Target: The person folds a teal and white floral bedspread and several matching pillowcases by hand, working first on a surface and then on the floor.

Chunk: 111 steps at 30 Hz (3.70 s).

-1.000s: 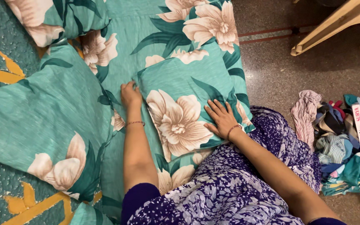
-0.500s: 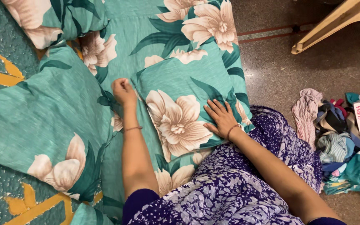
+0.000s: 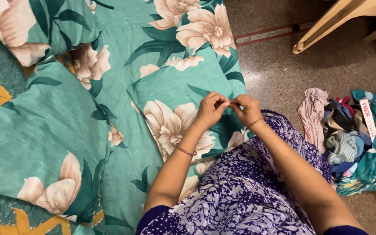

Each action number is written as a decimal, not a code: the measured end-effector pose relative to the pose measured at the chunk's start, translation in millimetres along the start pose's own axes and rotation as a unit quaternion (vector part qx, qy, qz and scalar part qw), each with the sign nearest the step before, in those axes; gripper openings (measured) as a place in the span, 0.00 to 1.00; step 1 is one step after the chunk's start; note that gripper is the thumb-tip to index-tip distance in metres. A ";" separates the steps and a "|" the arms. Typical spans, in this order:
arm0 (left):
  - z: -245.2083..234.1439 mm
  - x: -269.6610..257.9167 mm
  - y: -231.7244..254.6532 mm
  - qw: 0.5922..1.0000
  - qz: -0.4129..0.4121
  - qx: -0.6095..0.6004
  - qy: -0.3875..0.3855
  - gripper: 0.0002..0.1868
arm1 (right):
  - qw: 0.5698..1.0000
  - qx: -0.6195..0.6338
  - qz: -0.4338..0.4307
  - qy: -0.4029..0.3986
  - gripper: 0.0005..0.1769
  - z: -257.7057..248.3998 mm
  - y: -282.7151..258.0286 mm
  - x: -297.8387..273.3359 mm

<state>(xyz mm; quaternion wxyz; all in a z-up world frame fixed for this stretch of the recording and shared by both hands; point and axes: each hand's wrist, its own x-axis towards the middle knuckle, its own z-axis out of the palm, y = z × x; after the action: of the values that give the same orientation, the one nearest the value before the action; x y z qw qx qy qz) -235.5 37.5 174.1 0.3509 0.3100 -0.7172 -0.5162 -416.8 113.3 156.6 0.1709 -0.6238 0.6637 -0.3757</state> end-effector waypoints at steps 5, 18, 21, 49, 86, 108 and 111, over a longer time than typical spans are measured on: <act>-13.1 5.5 -6.0 0.998 -0.032 0.016 0.060 0.31 | 0.994 -0.066 0.026 0.079 0.06 -57.2 64.1 14.5; -69.7 -56.2 -36.2 0.933 -0.003 0.330 0.145 0.21 | 0.929 -0.231 0.263 0.122 0.29 -98.6 219.1 -3.4; -53.0 -60.5 -30.7 0.925 0.032 0.366 0.098 0.19 | 0.920 -0.350 0.113 0.135 0.46 -59.1 188.8 -1.0; -49.3 143.2 -135.7 0.884 -0.197 0.423 0.007 0.49 | 0.932 0.034 0.299 -0.204 0.45 26.0 56.9 -47.4; -264.9 -10.5 50.5 0.917 0.168 -0.290 0.216 0.18 | 0.870 -0.202 -0.431 0.128 0.10 -133.1 -185.8 107.7; -97.8 -108.5 -82.7 0.892 0.001 0.422 0.163 0.34 | 0.953 -0.239 -0.154 -0.106 0.31 45.4 -20.7 -30.9; -74.4 -115.8 -94.5 0.846 -0.049 0.525 0.075 0.36 | 0.935 -0.295 -0.115 -0.159 0.43 37.8 -18.2 -31.8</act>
<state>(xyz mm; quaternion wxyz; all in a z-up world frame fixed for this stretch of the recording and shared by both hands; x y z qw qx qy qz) -101.4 66.1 78.8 0.1627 0.5202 -0.8367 -0.0540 -372.6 134.0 137.0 0.0375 -0.7698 0.6326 -0.0760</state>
